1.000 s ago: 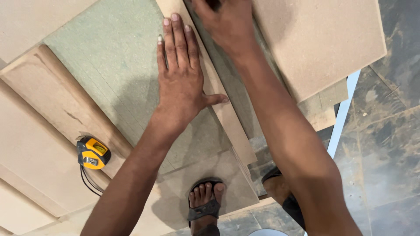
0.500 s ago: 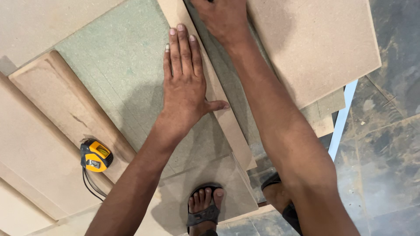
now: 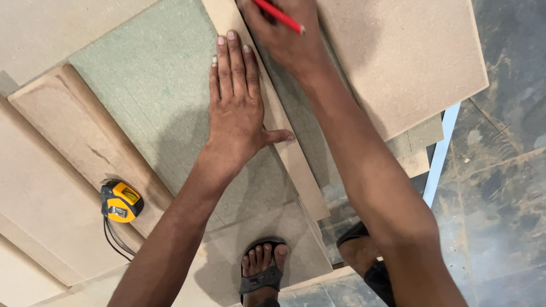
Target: The person uses a tape measure and a pencil to mark wood panels while working on the floor.
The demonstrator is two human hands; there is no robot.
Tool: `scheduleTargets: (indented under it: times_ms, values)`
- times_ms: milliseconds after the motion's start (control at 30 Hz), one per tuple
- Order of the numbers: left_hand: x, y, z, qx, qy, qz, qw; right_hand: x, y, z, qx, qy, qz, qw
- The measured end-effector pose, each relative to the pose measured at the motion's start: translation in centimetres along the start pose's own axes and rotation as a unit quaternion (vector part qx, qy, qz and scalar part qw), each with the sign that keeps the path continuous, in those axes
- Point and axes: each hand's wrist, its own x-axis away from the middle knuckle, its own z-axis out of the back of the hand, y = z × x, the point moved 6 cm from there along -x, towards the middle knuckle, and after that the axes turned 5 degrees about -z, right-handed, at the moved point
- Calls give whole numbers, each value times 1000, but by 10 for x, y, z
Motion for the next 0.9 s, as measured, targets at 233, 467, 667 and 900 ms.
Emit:
scheduleTargets:
  times_ms: [233, 467, 667, 900]
  values:
    - [7, -2, 2, 2, 36, -10, 999, 73, -62, 56, -4, -87, -40, 995]
    - [11, -4, -4, -1, 45, -19, 999, 186, -98, 109, -5, -182, -164, 970]
    - [12, -9, -11, -28, 34, -21, 999, 267, -99, 137, 71, -334, -321, 884]
    - [13, -11, -16, -34, 34, -25, 999, 252, -92, 134, 27, -287, -336, 897]
